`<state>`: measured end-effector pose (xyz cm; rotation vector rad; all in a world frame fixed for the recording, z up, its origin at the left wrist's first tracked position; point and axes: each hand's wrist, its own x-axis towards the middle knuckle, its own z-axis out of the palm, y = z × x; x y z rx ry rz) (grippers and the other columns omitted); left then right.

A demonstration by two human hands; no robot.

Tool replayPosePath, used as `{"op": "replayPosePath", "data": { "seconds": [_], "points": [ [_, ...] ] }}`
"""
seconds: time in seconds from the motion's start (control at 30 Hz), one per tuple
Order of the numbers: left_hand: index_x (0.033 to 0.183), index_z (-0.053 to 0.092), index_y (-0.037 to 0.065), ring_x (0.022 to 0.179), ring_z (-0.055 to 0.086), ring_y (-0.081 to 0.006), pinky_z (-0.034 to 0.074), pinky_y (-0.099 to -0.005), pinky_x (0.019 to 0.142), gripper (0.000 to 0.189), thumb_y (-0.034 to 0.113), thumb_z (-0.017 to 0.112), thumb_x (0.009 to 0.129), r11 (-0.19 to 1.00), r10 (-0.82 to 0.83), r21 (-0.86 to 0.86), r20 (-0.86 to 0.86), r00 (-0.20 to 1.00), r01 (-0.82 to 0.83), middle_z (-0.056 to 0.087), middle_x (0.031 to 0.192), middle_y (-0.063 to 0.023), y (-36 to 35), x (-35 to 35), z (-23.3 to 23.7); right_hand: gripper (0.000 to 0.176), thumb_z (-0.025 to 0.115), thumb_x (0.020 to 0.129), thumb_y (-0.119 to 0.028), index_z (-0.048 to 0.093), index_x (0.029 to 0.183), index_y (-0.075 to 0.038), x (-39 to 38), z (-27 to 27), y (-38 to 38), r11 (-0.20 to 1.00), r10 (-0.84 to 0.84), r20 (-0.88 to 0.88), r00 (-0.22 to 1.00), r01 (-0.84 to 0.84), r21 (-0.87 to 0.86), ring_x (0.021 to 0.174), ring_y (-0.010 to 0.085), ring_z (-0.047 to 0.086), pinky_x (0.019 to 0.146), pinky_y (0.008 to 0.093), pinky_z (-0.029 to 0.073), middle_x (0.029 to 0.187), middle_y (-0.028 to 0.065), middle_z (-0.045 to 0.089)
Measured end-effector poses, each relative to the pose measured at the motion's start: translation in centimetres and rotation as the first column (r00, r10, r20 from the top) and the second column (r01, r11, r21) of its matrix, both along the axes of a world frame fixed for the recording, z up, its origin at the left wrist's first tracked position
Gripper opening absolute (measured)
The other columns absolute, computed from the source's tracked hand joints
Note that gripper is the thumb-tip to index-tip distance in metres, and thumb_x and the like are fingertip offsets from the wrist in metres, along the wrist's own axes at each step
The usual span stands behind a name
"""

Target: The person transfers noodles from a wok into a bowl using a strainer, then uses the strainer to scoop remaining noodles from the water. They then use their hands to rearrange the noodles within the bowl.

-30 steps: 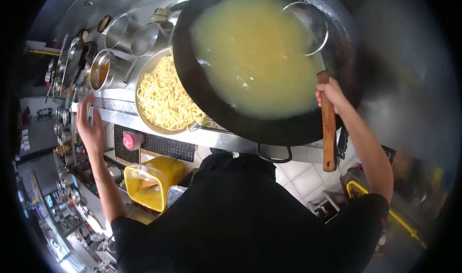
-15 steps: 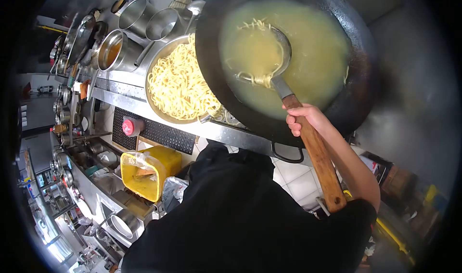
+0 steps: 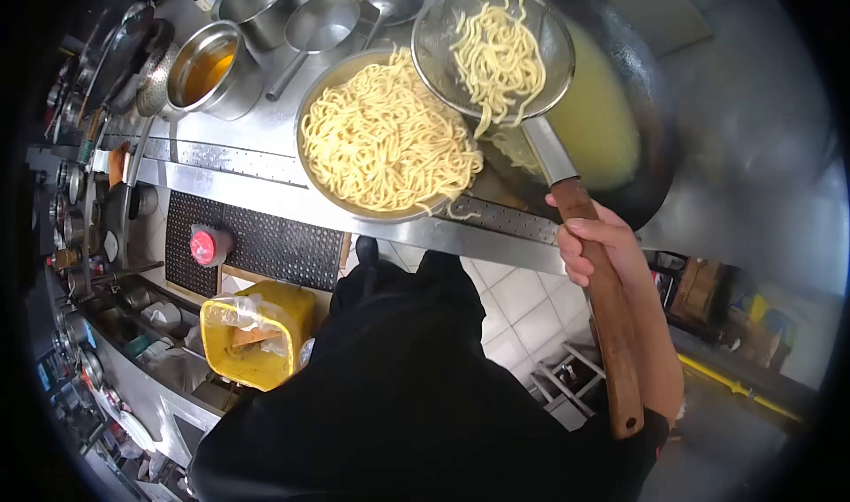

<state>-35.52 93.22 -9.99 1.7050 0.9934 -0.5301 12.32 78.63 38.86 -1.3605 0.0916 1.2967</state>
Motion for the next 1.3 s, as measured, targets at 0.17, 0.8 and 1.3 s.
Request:
{"op": "replayPosePath", "data": {
  "seconds": [0.17,0.8,1.3],
  "points": [
    [0.092,0.061,0.001,0.072,0.062,-0.0227,0.050,-0.0360,0.063,0.021,0.015,0.048,0.083,0.978,-0.204,0.045,0.017,0.979,0.204,0.062,0.080,-0.0119,4.2,-0.9,-0.5,0.045,0.054,0.078,-0.011,0.040,0.119,-0.001,-6.1,1.5,3.6,0.992,-0.017,0.098,0.995,0.029,-0.120,0.039,0.0122,0.042,0.035,0.0253,0.036,0.060,0.0063,0.047],
    [0.090,0.061,0.007,0.059,0.059,-0.0205,0.047,-0.0324,0.053,0.018,0.013,0.046,0.082,0.996,-0.087,-0.012,-0.028,0.996,0.087,0.061,0.072,-0.0111,9.2,-1.2,-2.0,0.037,0.053,0.082,-0.011,0.042,0.116,-0.004,-1.6,1.6,-2.5,0.736,0.355,0.847,0.396,0.441,-0.514,0.041,0.0108,0.045,0.038,0.0259,0.038,0.057,0.0033,0.049],
    [0.090,0.057,0.009,0.049,0.056,-0.0176,0.041,-0.0290,0.041,0.017,0.020,0.048,0.082,0.571,0.715,-0.404,-0.183,0.675,-0.715,0.060,0.064,-0.0094,7.2,-1.5,-1.5,0.016,0.050,0.082,-0.009,0.044,0.095,-0.002,11.3,-6.1,-15.4,0.747,-0.141,0.167,0.976,0.215,-0.629,0.045,0.0103,0.043,0.041,0.0238,0.040,0.063,0.0053,0.049]
  ]
}}
